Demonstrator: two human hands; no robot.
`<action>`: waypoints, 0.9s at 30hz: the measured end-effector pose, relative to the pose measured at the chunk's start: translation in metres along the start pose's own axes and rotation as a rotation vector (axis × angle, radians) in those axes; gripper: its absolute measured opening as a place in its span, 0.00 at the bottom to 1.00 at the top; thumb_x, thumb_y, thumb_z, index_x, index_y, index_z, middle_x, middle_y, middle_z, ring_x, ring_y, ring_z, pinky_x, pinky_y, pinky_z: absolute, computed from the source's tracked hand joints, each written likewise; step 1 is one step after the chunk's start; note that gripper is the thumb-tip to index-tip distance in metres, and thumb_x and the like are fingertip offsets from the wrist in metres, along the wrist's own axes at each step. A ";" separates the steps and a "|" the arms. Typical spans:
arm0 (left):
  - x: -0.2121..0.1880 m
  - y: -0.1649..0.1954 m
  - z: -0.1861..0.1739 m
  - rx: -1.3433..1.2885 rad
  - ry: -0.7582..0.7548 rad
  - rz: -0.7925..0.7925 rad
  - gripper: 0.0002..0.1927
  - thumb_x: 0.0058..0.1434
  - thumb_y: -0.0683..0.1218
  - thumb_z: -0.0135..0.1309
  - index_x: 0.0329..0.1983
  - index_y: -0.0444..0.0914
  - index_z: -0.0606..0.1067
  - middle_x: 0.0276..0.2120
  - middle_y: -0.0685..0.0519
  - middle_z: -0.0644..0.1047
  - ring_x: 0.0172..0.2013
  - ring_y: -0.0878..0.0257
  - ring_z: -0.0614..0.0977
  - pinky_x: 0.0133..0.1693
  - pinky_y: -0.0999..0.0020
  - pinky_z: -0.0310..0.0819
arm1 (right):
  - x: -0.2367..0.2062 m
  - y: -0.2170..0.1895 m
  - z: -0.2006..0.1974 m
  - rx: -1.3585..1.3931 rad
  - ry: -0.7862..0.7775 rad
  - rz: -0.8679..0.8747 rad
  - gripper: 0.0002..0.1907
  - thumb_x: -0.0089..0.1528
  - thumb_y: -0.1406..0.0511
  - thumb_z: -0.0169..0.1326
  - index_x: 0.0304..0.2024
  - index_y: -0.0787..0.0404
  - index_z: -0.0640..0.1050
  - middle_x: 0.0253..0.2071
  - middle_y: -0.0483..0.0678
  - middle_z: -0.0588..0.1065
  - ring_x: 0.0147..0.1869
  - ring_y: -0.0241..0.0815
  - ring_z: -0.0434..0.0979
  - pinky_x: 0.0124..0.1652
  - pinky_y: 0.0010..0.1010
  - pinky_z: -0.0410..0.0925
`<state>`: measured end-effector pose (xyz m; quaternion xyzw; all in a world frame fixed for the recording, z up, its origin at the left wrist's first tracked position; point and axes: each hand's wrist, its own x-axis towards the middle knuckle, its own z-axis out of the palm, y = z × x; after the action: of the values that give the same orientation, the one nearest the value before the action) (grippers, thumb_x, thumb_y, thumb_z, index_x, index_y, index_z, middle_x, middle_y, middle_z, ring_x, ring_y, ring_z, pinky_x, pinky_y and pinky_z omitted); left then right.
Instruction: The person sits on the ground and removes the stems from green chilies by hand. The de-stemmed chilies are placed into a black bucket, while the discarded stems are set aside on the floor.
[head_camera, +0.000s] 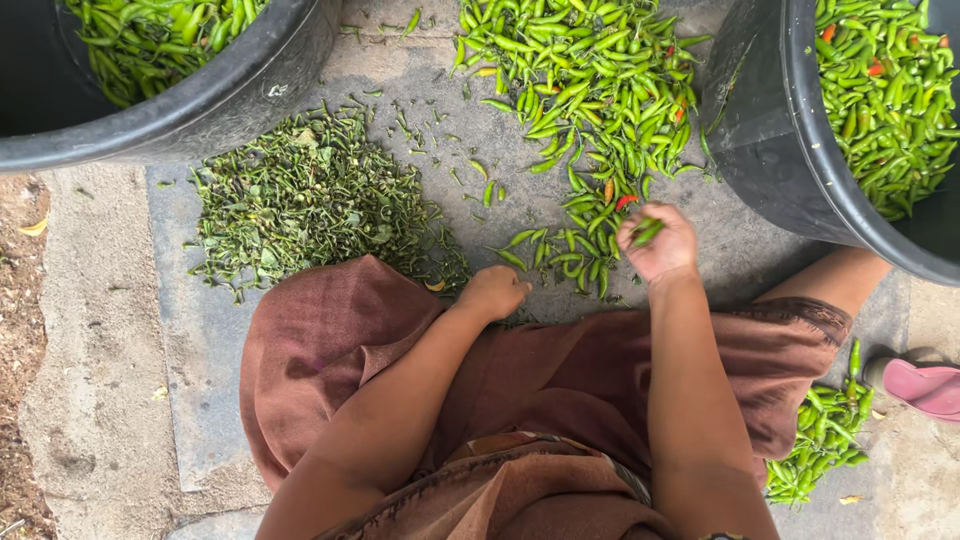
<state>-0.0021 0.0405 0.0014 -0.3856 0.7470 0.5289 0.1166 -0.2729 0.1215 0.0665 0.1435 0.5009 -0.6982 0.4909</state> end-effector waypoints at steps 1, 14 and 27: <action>0.001 0.000 0.000 0.016 -0.001 0.024 0.21 0.61 0.58 0.55 0.36 0.34 0.82 0.42 0.35 0.80 0.48 0.39 0.80 0.51 0.46 0.72 | 0.000 0.003 0.006 -0.079 0.103 0.054 0.04 0.60 0.68 0.53 0.32 0.62 0.72 0.29 0.50 0.72 0.31 0.47 0.74 0.31 0.35 0.70; 0.001 -0.004 0.009 -0.055 -0.294 -0.011 0.23 0.64 0.59 0.53 0.28 0.36 0.81 0.24 0.51 0.82 0.28 0.58 0.85 0.37 0.60 0.77 | 0.009 0.029 0.047 -1.859 -0.209 -0.774 0.09 0.64 0.61 0.62 0.46 0.54 0.79 0.34 0.50 0.79 0.35 0.46 0.76 0.36 0.40 0.70; -0.003 -0.001 0.015 0.102 -0.308 0.033 0.24 0.63 0.61 0.51 0.29 0.38 0.83 0.28 0.45 0.83 0.36 0.49 0.86 0.44 0.53 0.76 | -0.040 0.059 -0.076 -1.715 0.103 -0.425 0.16 0.58 0.57 0.66 0.36 0.63 0.80 0.29 0.55 0.78 0.33 0.47 0.78 0.39 0.38 0.71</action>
<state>-0.0034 0.0550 -0.0038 -0.2811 0.7524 0.5450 0.2406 -0.2273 0.2058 0.0268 -0.3389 0.8895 -0.1516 0.2662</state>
